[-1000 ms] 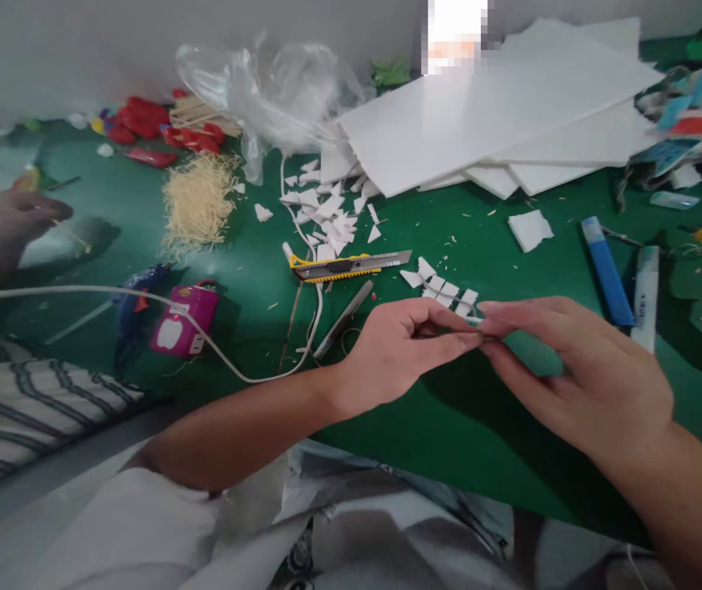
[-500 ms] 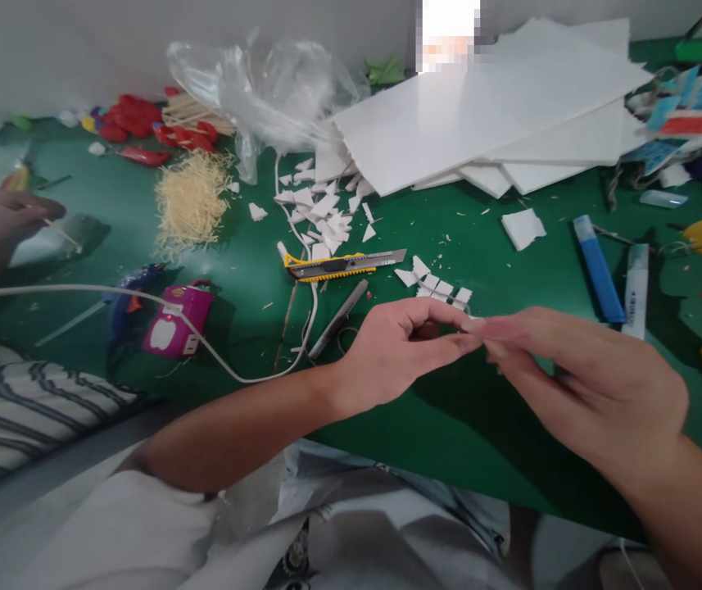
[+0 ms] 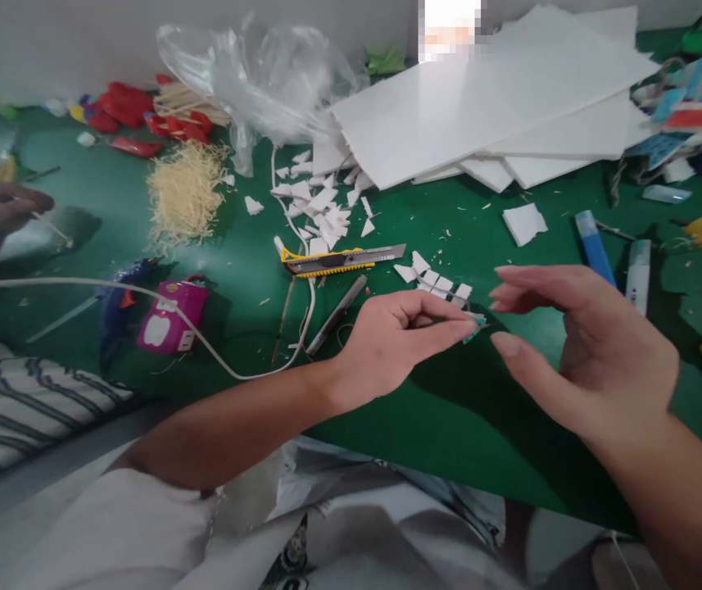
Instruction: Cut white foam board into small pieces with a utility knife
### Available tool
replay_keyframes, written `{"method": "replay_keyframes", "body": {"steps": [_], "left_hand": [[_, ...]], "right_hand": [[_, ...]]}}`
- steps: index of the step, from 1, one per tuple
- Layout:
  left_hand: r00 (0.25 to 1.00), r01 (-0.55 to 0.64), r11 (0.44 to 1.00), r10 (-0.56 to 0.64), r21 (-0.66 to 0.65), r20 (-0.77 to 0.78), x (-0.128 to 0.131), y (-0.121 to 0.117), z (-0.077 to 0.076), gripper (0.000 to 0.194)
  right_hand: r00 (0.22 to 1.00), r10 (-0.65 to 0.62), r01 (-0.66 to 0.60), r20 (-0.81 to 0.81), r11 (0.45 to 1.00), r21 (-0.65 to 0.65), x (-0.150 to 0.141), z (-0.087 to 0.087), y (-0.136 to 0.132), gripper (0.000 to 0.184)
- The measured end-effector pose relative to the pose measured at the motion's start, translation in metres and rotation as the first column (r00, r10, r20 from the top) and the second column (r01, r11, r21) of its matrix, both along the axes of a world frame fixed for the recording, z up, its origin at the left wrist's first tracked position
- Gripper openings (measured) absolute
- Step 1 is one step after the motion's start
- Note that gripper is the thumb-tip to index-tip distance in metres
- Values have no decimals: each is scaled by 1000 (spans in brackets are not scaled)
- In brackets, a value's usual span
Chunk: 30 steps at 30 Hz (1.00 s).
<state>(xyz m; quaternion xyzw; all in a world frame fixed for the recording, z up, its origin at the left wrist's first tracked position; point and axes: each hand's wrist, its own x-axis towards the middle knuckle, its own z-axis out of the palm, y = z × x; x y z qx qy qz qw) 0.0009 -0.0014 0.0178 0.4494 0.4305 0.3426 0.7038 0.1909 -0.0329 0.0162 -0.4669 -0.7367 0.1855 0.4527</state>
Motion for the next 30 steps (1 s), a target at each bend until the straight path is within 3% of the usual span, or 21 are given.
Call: {"method": "replay_keyframes", "body": {"steps": [5,14,23,30], "left_hand": [[1000,-9,1000,9,19,-14,-3,3,-4,30],[999,38,998,-38,49,14,-3,1,-11,22],[982,97,989,-77,112,-171,-6,-1,-5,23],[983,117,978,-89,171,-163,-6,-2,-7,21]], "right_hand": [[983,43,-56,179,996,64,-2,3,6,44],[957,-8,-39,291,987,156,-3,10,1,38],[965,-25,19,259,999,28,-5,18,-3,36],[964,-4,1,267,1000,13,-4,16,-3,29]]}}
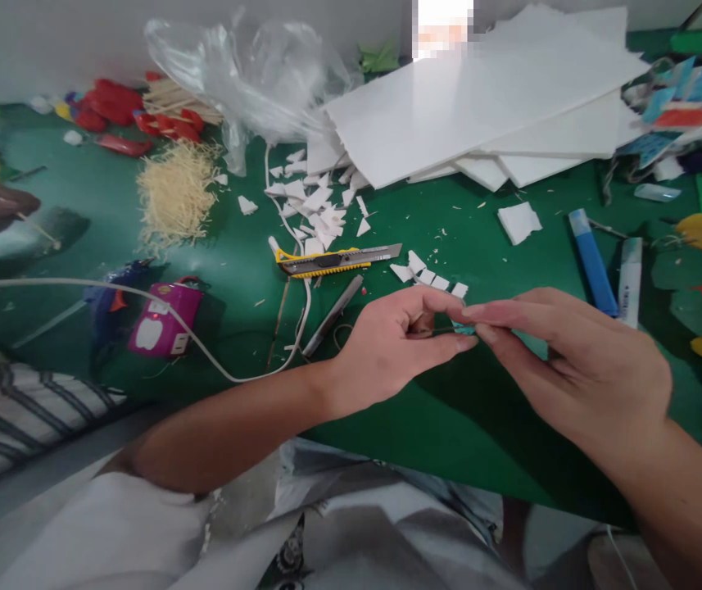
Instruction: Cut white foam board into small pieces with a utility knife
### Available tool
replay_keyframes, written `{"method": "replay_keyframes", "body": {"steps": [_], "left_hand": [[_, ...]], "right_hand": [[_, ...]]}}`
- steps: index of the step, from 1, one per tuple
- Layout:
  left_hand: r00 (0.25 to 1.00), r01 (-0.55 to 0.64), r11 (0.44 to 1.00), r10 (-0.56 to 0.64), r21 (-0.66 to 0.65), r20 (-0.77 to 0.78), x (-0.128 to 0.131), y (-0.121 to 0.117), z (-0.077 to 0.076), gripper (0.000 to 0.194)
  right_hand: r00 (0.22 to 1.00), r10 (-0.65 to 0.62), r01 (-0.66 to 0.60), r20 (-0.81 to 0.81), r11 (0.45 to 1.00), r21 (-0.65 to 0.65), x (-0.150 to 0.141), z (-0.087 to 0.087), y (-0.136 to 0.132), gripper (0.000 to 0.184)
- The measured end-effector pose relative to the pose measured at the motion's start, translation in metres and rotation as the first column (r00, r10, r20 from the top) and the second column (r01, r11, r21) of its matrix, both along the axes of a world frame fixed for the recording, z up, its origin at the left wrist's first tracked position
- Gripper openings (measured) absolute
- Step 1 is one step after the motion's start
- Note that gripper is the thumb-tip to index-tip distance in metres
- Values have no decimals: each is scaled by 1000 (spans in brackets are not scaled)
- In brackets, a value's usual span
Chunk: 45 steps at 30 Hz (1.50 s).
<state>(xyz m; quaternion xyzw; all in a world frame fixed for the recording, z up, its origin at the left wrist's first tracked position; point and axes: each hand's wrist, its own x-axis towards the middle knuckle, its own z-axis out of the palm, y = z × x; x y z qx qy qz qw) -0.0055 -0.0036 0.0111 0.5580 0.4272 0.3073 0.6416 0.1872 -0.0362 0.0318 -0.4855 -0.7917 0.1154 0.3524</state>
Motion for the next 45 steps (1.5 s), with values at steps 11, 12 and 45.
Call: {"method": "replay_keyframes", "body": {"steps": [11,12,45], "left_hand": [[998,56,998,-56,-21,19,2,-3,4,18],[998,56,998,-55,-39,23,2,-3,4,18],[998,1,998,4,-68,63,1,2,-2,23]], "right_hand": [[997,7,-19,-82,990,-137,-2,0,-3,39],[994,-18,1,-110,988,-156,-3,-1,-4,40],[999,46,-46,-21,999,9,-1,1,0,35]]}}
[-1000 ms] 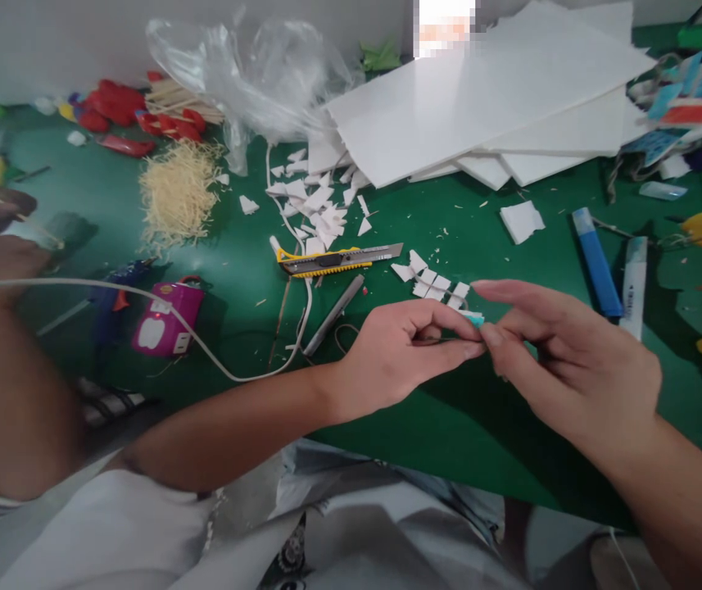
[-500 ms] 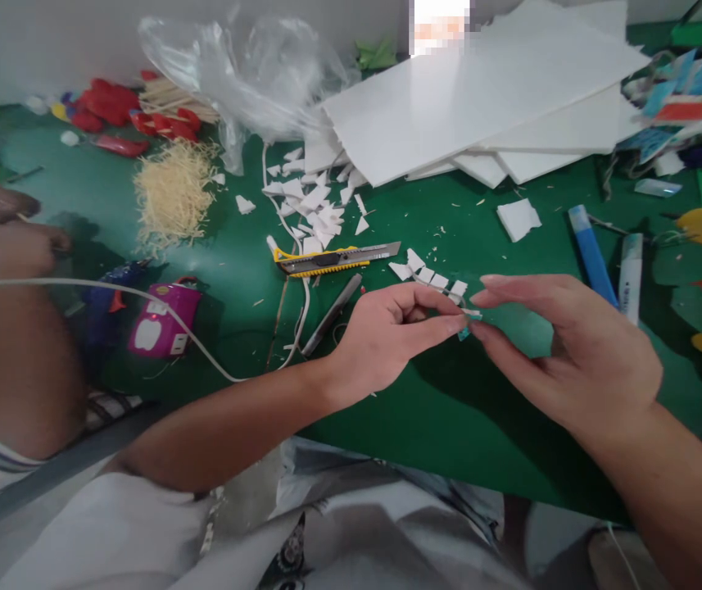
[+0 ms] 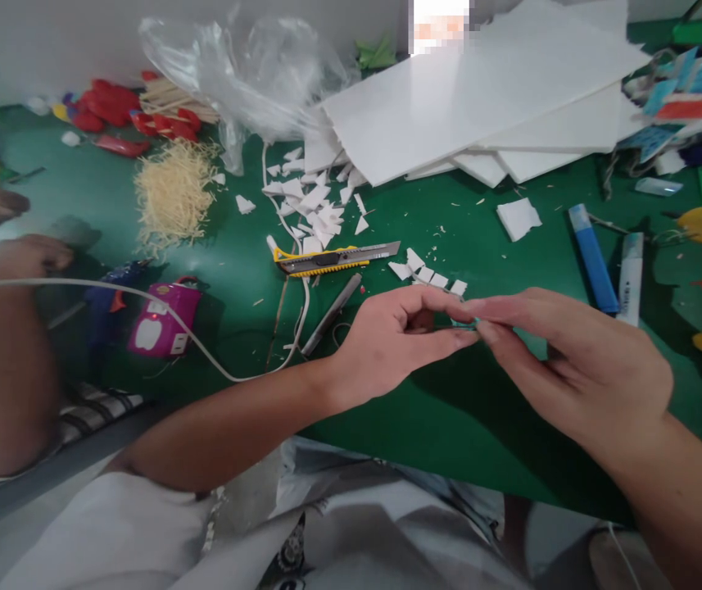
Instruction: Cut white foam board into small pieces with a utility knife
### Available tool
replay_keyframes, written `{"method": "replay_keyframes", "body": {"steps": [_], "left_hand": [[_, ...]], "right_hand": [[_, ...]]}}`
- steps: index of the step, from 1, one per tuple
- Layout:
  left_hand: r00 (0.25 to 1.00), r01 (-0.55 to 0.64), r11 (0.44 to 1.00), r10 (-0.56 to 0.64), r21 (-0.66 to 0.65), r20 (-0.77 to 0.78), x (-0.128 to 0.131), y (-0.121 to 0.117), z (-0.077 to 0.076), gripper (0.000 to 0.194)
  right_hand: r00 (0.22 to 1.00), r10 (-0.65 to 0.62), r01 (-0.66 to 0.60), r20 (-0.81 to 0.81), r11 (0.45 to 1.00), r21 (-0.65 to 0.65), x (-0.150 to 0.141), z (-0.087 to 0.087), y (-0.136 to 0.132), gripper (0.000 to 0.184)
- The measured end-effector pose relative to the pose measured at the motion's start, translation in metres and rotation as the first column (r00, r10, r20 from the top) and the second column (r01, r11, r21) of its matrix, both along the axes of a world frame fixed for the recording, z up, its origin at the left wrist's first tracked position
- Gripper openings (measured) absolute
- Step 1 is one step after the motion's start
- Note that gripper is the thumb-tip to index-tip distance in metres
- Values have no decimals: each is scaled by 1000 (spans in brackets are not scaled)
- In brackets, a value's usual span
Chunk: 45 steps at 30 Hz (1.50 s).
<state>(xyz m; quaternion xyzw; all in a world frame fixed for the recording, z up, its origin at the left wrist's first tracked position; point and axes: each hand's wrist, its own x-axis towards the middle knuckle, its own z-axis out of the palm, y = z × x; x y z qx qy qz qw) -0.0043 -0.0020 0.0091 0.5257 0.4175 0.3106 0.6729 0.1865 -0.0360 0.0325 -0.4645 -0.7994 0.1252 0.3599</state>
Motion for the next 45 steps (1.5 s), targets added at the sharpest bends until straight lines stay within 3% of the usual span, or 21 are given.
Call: {"method": "replay_keyframes", "body": {"steps": [5,9,11,15,19,22,26,33,37,40,42,45], "left_hand": [[999,31,999,-32,-37,-31,0,-3,3,21],[999,-17,1000,17,-10,-29,0,-3,1,18],[998,-58,998,59,28,-19,-2,-1,0,19],[992,-127,988,128,83,-10,-4,2,-3,23],[990,-135,985,138,108,-21,-4,3,-4,21],[991,-131,985,134,111,-16,-3,2,-3,19],[991,-128,987,131,100,-25,-3,2,-4,18],[991,-128,987,132,97,-33,-4,2,-6,19],[989,-140,986,144,88,-31,-4,2,-6,20],[989,-148,985,150,84,-16,-4,1,-5,20],[988,-153,984,154,97,-5,-5,1,-5,19],[987,-158,978,158,133,8,-5,1,-3,17]], "right_hand": [[999,-38,36,-35,998,-57,-2,-1,-3,31],[998,-48,43,-46,993,-106,0,-5,1,28],[999,-34,34,-8,997,-70,4,-6,4,17],[965,-31,29,261,1000,11,10,-6,7,21],[884,34,-13,467,999,-49,10,-12,6,29],[883,43,-4,466,996,-86,9,-20,6,37],[894,79,-20,441,990,-138,13,-25,9,35],[906,81,-41,416,994,-104,14,-26,11,30],[934,77,-20,348,986,-165,11,-23,10,31],[989,-11,63,146,930,-362,9,-18,10,38],[990,-122,62,-73,831,-552,7,-14,12,40],[876,-325,-59,-356,660,-749,4,-9,16,33]]}}
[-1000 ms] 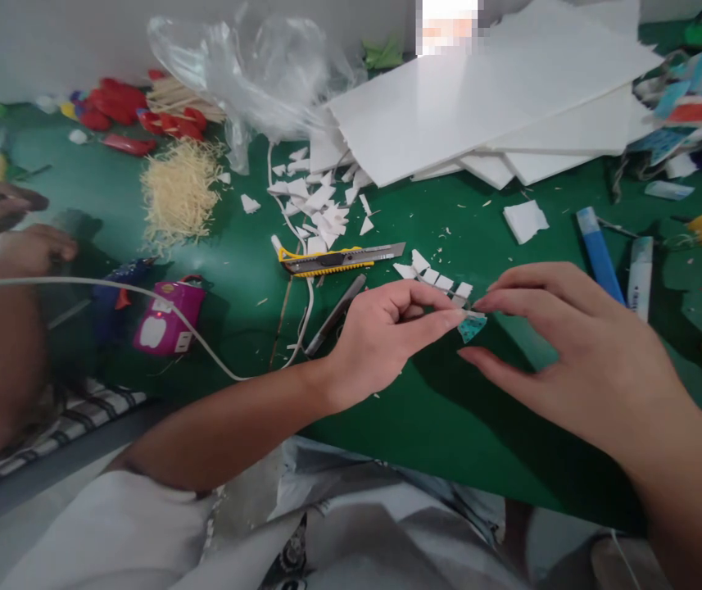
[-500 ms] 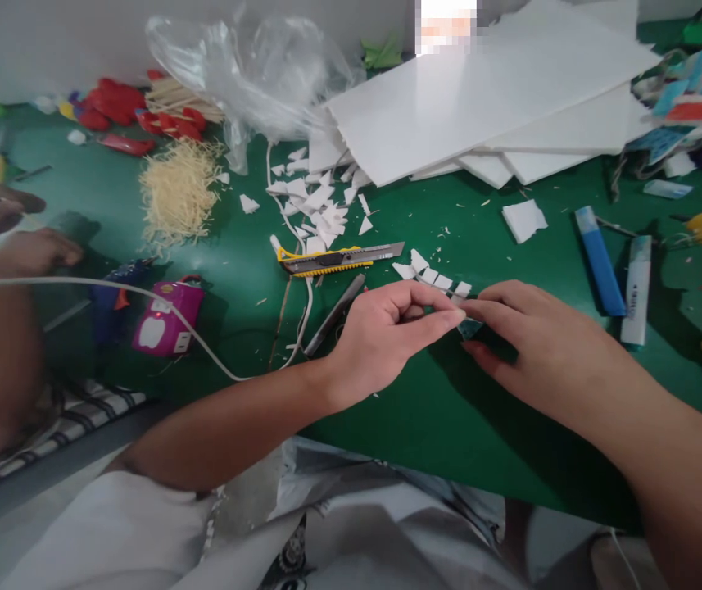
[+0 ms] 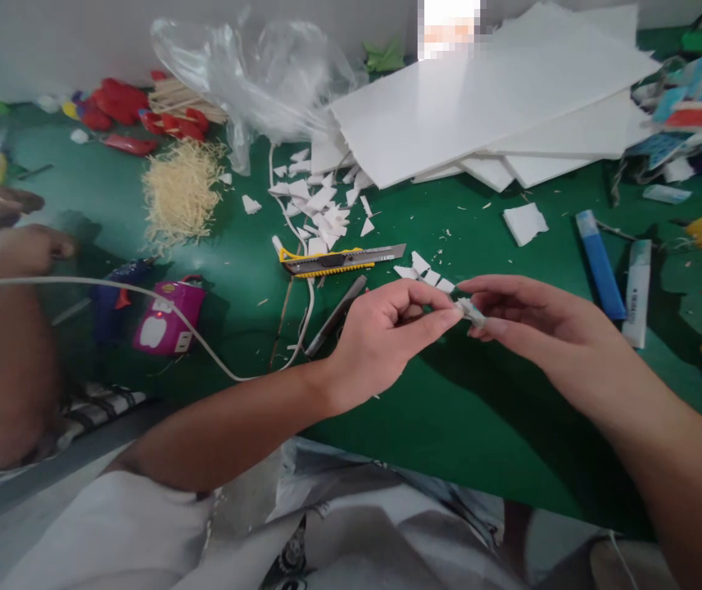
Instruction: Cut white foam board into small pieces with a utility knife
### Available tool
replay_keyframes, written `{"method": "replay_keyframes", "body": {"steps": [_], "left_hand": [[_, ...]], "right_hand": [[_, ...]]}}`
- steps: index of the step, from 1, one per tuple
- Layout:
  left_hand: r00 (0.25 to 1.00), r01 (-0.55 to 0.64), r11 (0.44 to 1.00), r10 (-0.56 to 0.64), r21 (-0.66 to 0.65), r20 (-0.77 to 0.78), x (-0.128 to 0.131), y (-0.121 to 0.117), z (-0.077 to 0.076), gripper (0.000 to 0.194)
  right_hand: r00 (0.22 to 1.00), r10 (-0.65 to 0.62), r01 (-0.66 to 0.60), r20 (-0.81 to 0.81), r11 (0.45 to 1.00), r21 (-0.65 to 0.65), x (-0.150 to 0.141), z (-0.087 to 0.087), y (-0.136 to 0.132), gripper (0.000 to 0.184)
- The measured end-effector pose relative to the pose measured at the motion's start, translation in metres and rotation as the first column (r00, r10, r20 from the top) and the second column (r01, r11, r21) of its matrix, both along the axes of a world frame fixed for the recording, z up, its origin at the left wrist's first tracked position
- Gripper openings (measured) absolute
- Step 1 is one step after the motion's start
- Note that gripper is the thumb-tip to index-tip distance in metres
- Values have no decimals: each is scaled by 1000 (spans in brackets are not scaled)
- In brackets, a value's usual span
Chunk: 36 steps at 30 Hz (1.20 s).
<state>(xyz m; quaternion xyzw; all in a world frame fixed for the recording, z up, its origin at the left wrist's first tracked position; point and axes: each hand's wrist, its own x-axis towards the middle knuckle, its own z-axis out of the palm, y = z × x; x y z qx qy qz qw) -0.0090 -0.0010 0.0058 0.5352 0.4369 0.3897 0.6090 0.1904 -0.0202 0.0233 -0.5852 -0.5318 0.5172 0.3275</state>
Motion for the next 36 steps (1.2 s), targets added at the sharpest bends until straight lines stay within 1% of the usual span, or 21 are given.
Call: {"method": "replay_keyframes", "body": {"steps": [2,4,7,10,15,20,27,32,36], "left_hand": [[1000,-1,1000,1,18,15,0,0,1,16],[999,4,1000,-5,24,32,1,-1,2,15],[998,24,999,-27,45,50,3,-2,2,15],[996,23,995,-32,102,79,5,-3,1,14],[994,-20,981,-1,194,108,6,-2,0,12],[1000,-10,988,7,156,21,6,-2,1,13],[1000,14,991,-13,136,-9,6,-3,-1,13],[999,26,989,-22,144,-33,6,-2,0,18],[999,20,985,-13,172,-41,6,-1,0,14]], "right_hand": [[980,-90,71,-175,991,-109,-2,2,2,29],[945,-153,102,-290,978,-182,-5,4,3,27],[907,-192,103,-376,964,-244,-7,6,3,26],[888,-201,90,-415,958,-271,-8,6,4,28],[895,-197,84,-401,956,-282,-8,4,4,35],[916,-176,83,-360,962,-260,-8,4,4,35],[918,-186,82,-350,953,-290,-9,5,3,34],[929,-182,96,-323,960,-264,-9,4,3,37],[932,-170,87,-321,962,-259,-9,4,1,38]]}}
